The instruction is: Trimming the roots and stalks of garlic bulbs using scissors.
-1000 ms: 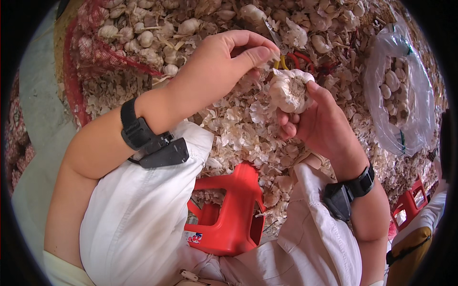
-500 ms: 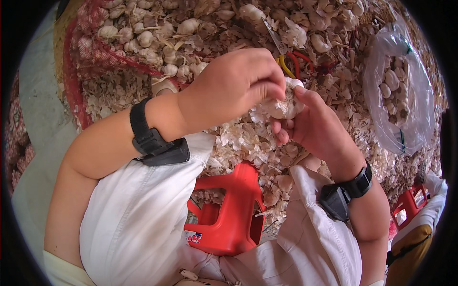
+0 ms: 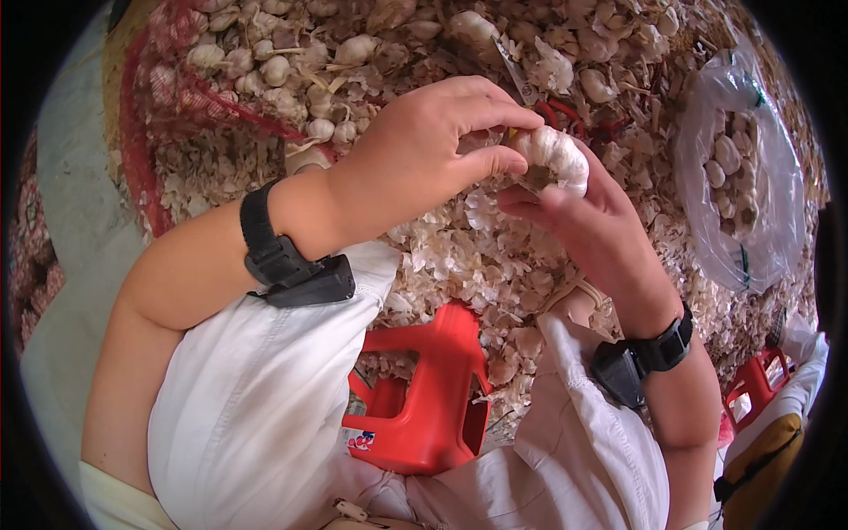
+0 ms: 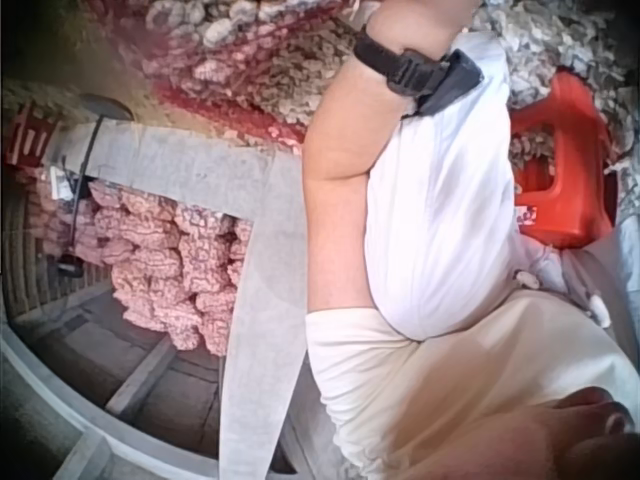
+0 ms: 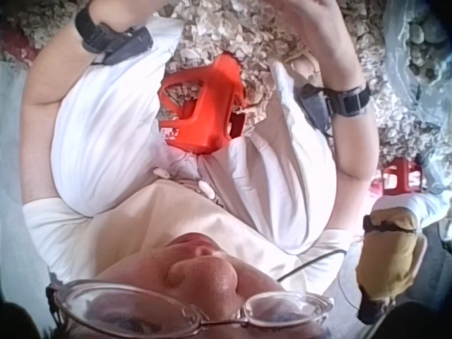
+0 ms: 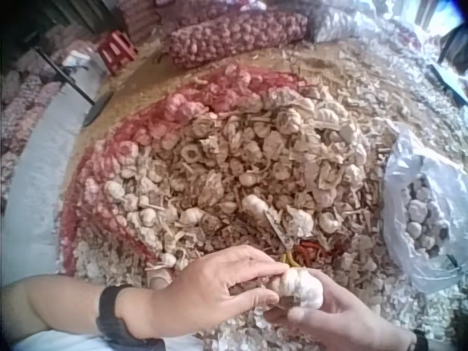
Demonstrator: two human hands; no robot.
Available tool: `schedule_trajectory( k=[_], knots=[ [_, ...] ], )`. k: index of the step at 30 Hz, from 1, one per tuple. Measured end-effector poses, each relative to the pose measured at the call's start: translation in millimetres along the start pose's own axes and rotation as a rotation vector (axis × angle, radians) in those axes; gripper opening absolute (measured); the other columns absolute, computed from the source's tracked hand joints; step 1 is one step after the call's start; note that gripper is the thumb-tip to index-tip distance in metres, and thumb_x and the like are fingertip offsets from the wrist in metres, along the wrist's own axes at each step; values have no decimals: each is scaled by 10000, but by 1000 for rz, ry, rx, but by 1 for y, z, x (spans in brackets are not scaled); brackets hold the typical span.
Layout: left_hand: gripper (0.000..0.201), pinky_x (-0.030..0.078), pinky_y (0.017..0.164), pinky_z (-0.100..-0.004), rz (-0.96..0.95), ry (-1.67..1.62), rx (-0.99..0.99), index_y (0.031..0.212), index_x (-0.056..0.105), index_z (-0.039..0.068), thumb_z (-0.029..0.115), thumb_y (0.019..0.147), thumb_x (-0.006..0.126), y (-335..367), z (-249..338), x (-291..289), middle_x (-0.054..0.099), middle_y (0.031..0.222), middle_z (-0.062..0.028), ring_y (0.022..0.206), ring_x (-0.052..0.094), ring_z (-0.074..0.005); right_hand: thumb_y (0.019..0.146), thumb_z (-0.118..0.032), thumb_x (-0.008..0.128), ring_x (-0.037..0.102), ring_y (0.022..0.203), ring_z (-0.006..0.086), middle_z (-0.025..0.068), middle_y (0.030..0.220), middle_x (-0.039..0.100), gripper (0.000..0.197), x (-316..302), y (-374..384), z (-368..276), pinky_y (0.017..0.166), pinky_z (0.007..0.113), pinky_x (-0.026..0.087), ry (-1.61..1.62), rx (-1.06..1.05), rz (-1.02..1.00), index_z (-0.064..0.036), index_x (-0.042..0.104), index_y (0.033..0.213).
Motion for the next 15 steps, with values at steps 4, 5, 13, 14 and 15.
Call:
schedule_trajectory(
  k=[4, 5, 13, 14, 15],
  knots=[
    [259, 495, 770, -276, 64, 63, 14, 1026, 681, 37, 70, 774, 729, -1, 1, -5, 647, 967, -78, 875, 624, -169, 1000, -306, 435, 555, 1123, 241, 108, 1280, 494, 479, 0, 1, 3, 992, 387, 445, 198, 35, -56, -9, 357, 1367],
    [243, 500, 752, -281, 82, 87, 30, 1002, 686, 35, 55, 765, 730, -1, 2, -7, 654, 929, -80, 849, 631, -182, 1000, -306, 435, 555, 1123, 241, 108, 1280, 494, 479, 3, 1, 3, 992, 387, 445, 198, 35, -57, -9, 357, 1367],
    [155, 503, 695, -314, 122, 190, 206, 882, 661, 45, 7, 743, 715, -3, 14, -8, 642, 862, -82, 788, 625, -237, 1014, -312, 387, 557, 1118, 250, 113, 1280, 493, 500, 9, -2, 6, 979, 403, 456, 141, 43, 19, -14, 313, 1408],
    [138, 498, 697, -315, 105, 164, 201, 864, 648, 53, 1, 749, 704, -3, 14, -6, 635, 850, -75, 787, 618, -242, 1014, -312, 387, 557, 1118, 250, 113, 1280, 493, 500, 9, -1, 6, 979, 403, 456, 141, 43, 20, -14, 313, 1408],
    [138, 498, 697, -315, 105, 162, 202, 864, 648, 53, 1, 749, 704, -3, 15, -4, 635, 850, -75, 787, 618, -242, 1013, -313, 390, 562, 1106, 244, 113, 1261, 508, 495, 9, 0, 5, 969, 401, 463, 179, 34, 8, -15, 323, 1403]
  ],
)
Point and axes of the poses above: each hand's wrist, its own y-axis towards the middle knuckle, its own x-axis out of the palm, z = x × y, the point moved 9 cm from there along y, towards the middle knuckle
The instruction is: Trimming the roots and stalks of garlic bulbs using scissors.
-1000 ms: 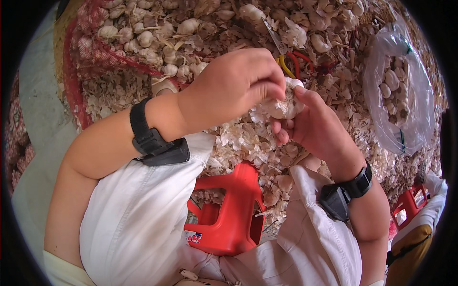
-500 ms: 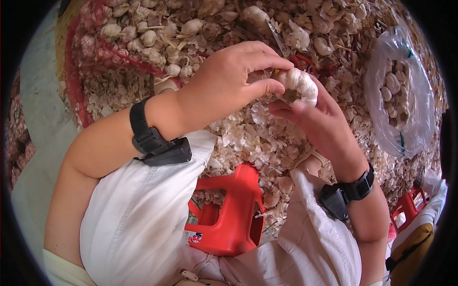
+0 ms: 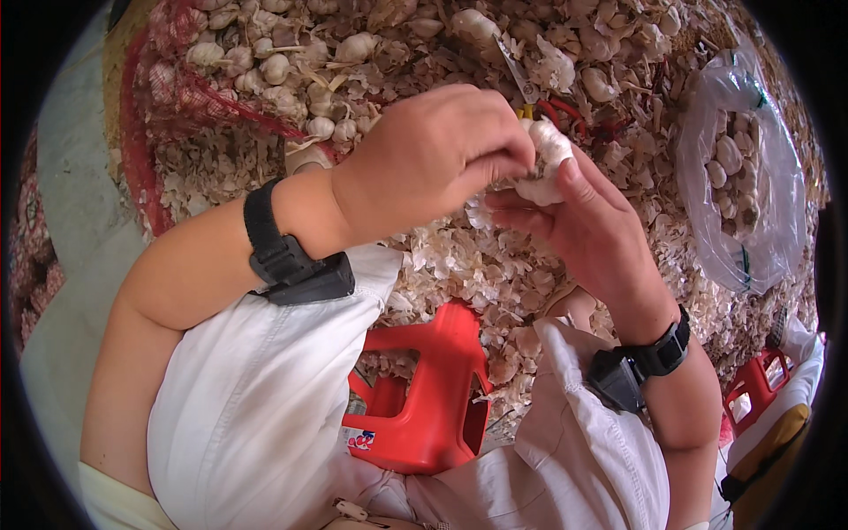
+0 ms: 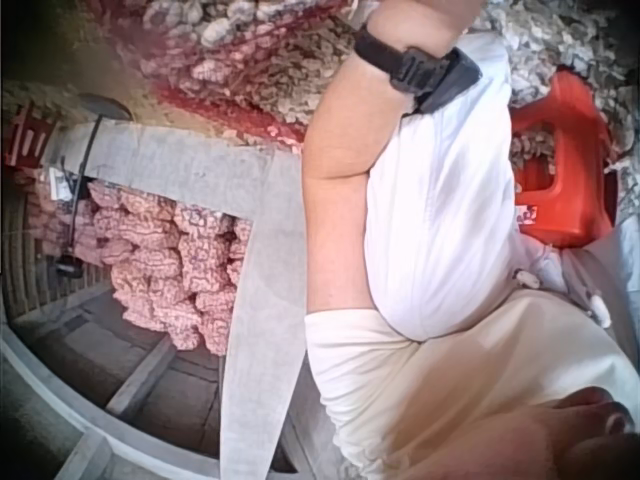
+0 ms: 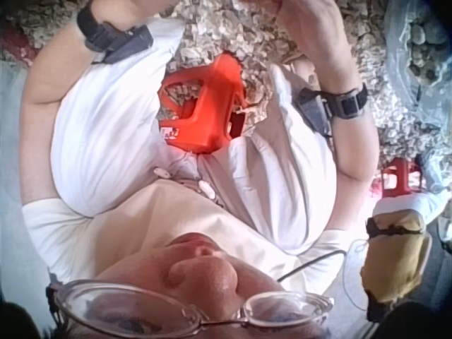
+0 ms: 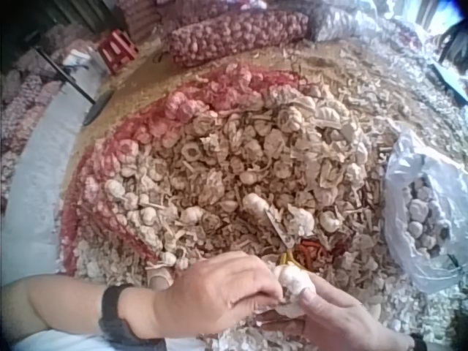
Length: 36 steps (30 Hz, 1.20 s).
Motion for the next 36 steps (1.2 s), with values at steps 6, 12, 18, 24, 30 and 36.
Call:
schedule_trajectory(
  k=[6, 12, 18, 24, 30, 36],
  knots=[
    [178, 480, 789, -338, -36, -90, -10, 988, 636, 75, 123, 826, 688, 0, 1, 2, 599, 1008, -67, 932, 577, -228, 1001, -335, 417, 583, 1041, 210, 120, 1185, 548, 486, -7, 3, -7, 911, 363, 492, 37, -12, 33, -2, 386, 1354],
    [524, 450, 924, -333, -198, -11, -76, 1250, 582, 92, 360, 815, 697, 1, -14, 16, 585, 1150, -100, 1096, 545, -254, 1007, -329, 408, 587, 1019, 202, 111, 1158, 554, 474, 3, -3, -1, 889, 359, 497, -76, 30, -43, 0, 392, 1347],
    [258, 500, 815, -335, -59, -64, 20, 1048, 681, 65, 101, 793, 703, 6, 2, 5, 640, 1042, -94, 959, 618, -246, 1015, -334, 380, 610, 974, 214, 124, 1115, 569, 446, 2, -1, 2, 874, 363, 509, -49, 36, -69, -3, 420, 1311],
    [152, 514, 746, -341, 13, -52, 121, 900, 673, 49, 41, 754, 715, 4, 10, -3, 652, 951, -88, 863, 630, -240, 1013, -359, 369, 620, 961, 251, 148, 1101, 577, 453, 5, -1, 6, 869, 379, 511, 70, 73, -64, 10, 445, 1265],
    [206, 496, 773, -325, 41, -81, 97, 940, 663, 61, 89, 748, 732, 7, 18, -8, 611, 1011, -87, 918, 592, -238, 1013, -394, 337, 614, 974, 259, 161, 1103, 586, 487, -3, 2, 3, 886, 401, 499, 173, 54, -103, 19, 457, 1243],
    [388, 475, 795, -343, -31, 15, 78, 1092, 683, 157, 119, 713, 756, 5, 9, 4, 590, 1029, -80, 926, 573, -240, 1014, -396, 334, 608, 981, 244, 138, 1102, 584, 482, 1, 1, 4, 891, 400, 497, 96, 29, -94, 7, 463, 1243]
  ],
)
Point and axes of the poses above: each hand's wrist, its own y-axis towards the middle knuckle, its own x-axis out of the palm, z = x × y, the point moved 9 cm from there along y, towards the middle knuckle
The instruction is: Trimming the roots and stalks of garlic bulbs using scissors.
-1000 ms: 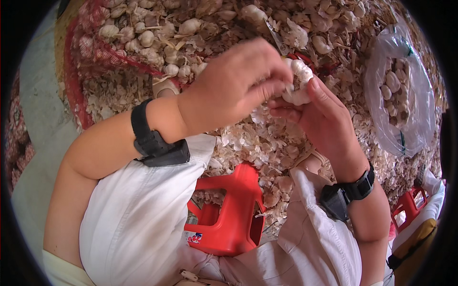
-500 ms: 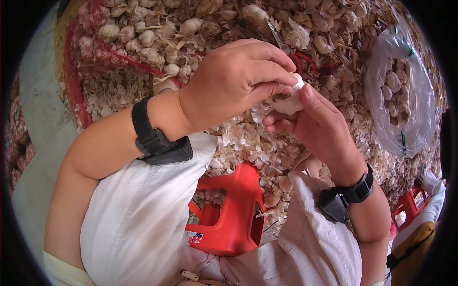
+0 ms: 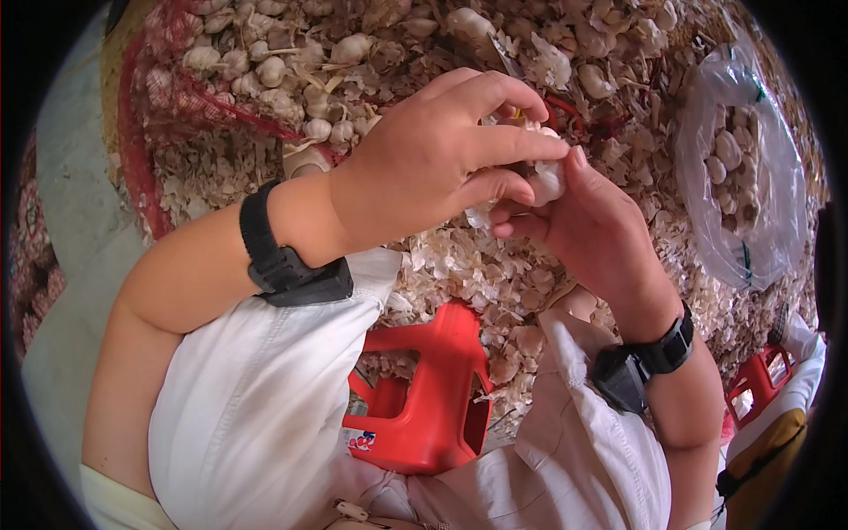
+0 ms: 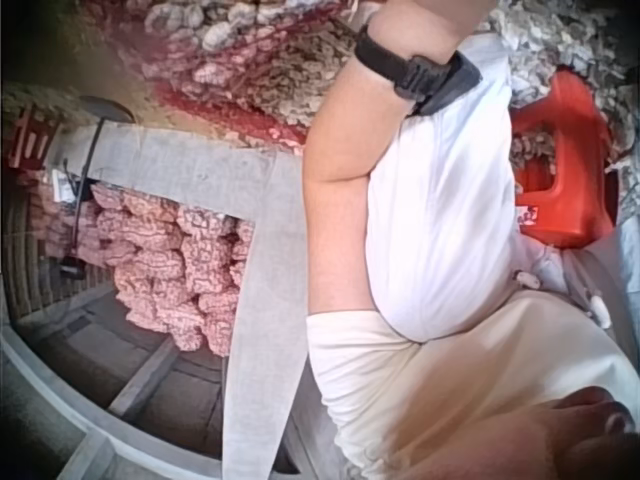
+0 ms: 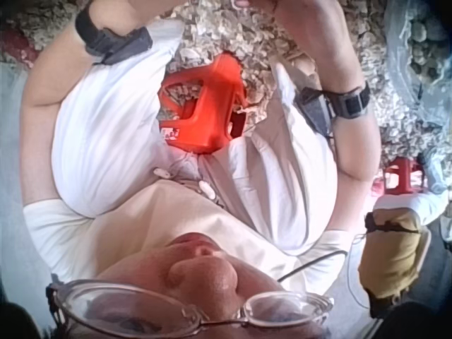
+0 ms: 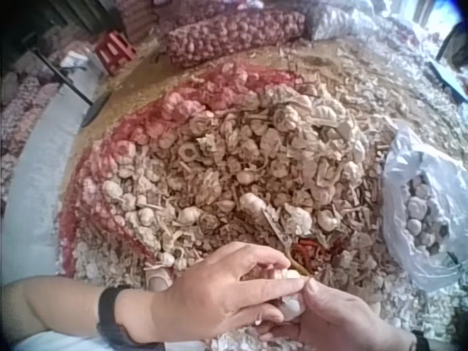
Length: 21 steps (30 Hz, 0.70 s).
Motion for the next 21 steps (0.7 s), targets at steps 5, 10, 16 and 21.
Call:
schedule_trajectory(
  k=[5, 10, 16, 21],
  knots=[
    [225, 459, 734, -342, 14, 3, 68, 903, 695, 112, 91, 686, 754, 3, 7, -6, 590, 969, -47, 870, 564, -228, 1014, -387, 344, 611, 980, 242, 122, 1105, 572, 465, 2, 0, 3, 891, 395, 504, -9, 21, 16, -1, 462, 1245],
    [155, 448, 730, -354, 38, 41, 84, 826, 628, 90, 72, 710, 730, -1, 7, -2, 574, 946, -58, 839, 555, -251, 1011, -387, 352, 618, 967, 247, 129, 1092, 581, 472, -1, -1, 8, 884, 390, 506, -31, 40, 55, 9, 463, 1243],
    [156, 442, 784, -364, -5, -19, 150, 933, 591, 73, 76, 801, 672, -4, 14, -6, 565, 975, -79, 887, 554, -267, 1011, -385, 340, 619, 953, 244, 138, 1075, 589, 488, -2, 4, 1, 874, 383, 502, 82, 19, 13, 24, 461, 1248],
    [363, 398, 969, -401, -2, 43, -13, 1200, 575, 75, 216, 870, 634, -2, -2, -7, 553, 1201, -128, 1115, 521, -315, 1008, -393, 349, 617, 934, 228, 121, 1056, 592, 496, -2, 0, -2, 858, 369, 504, 62, 26, 49, 24, 462, 1251]
  ],
)
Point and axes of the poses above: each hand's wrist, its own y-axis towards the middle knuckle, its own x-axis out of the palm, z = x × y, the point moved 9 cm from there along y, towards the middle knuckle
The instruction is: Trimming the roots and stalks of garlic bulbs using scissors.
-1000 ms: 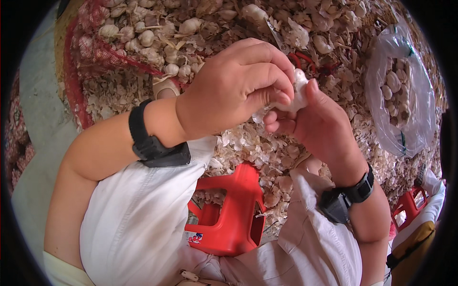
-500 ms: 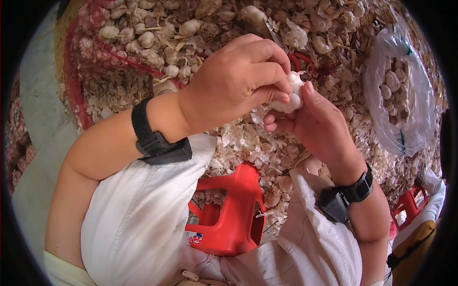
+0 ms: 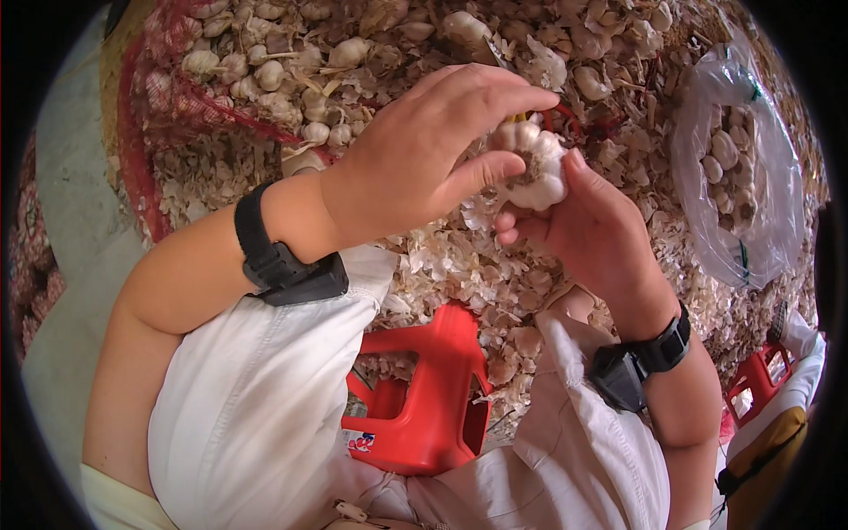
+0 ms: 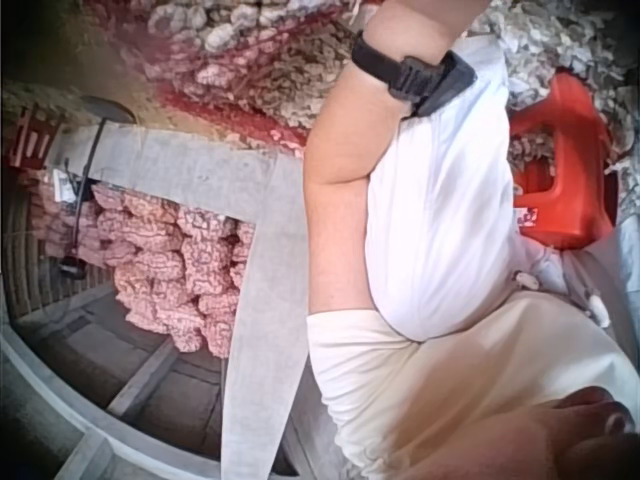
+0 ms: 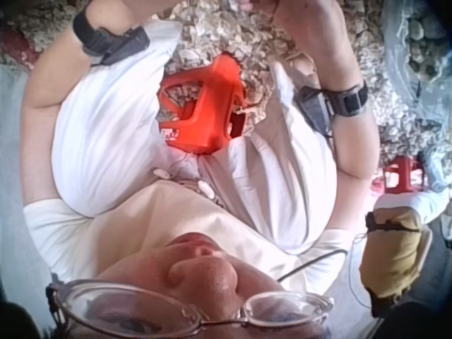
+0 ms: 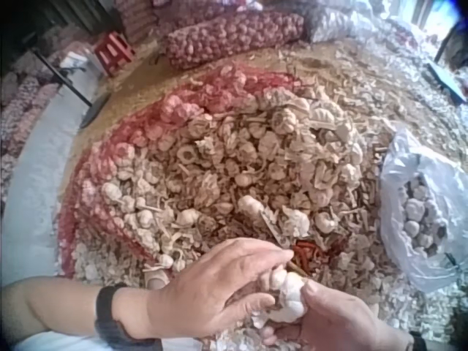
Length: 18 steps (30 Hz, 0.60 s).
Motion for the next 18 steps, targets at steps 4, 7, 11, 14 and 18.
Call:
schedule_trajectory(
  k=[4, 7, 11, 14, 18],
  knots=[
    [293, 429, 936, -378, -126, -60, 16, 1121, 646, 93, 173, 840, 668, 2, 3, 12, 592, 1133, -112, 1078, 549, -287, 1011, -367, 373, 619, 921, 215, 113, 1042, 591, 457, 3, -3, 5, 833, 349, 512, -121, 37, -32, 8, 464, 1256],
    [175, 467, 859, -349, -78, -239, -137, 976, 684, 73, 94, 803, 694, 0, -7, 10, 625, 1037, -85, 991, 586, -257, 1013, -349, 382, 622, 916, 213, 113, 1039, 591, 432, 4, -4, 7, 822, 345, 517, -175, 44, -21, -1, 468, 1255],
    [110, 479, 793, -324, -41, -186, -65, 878, 675, 60, 38, 774, 706, 4, -2, 8, 635, 972, -63, 919, 603, -229, 1012, -356, 381, 625, 914, 211, 118, 1036, 595, 445, 1, -3, 12, 819, 352, 520, -143, 71, 1, 7, 466, 1255],
    [70, 474, 779, -326, -11, -176, -9, 834, 657, 58, 58, 783, 704, 3, 4, 0, 633, 965, -56, 915, 597, -218, 1013, -363, 370, 625, 917, 216, 130, 1051, 598, 460, 1, -1, 3, 819, 359, 521, -30, 17, -24, 18, 464, 1254],
    [203, 474, 838, -337, -23, -164, -6, 985, 660, 68, 120, 795, 708, 3, 2, -1, 617, 1074, -87, 976, 595, -247, 1019, -374, 325, 627, 911, 229, 145, 1071, 605, 477, -7, 3, -2, 820, 372, 525, -23, 16, -29, 24, 471, 1236]
  ],
)
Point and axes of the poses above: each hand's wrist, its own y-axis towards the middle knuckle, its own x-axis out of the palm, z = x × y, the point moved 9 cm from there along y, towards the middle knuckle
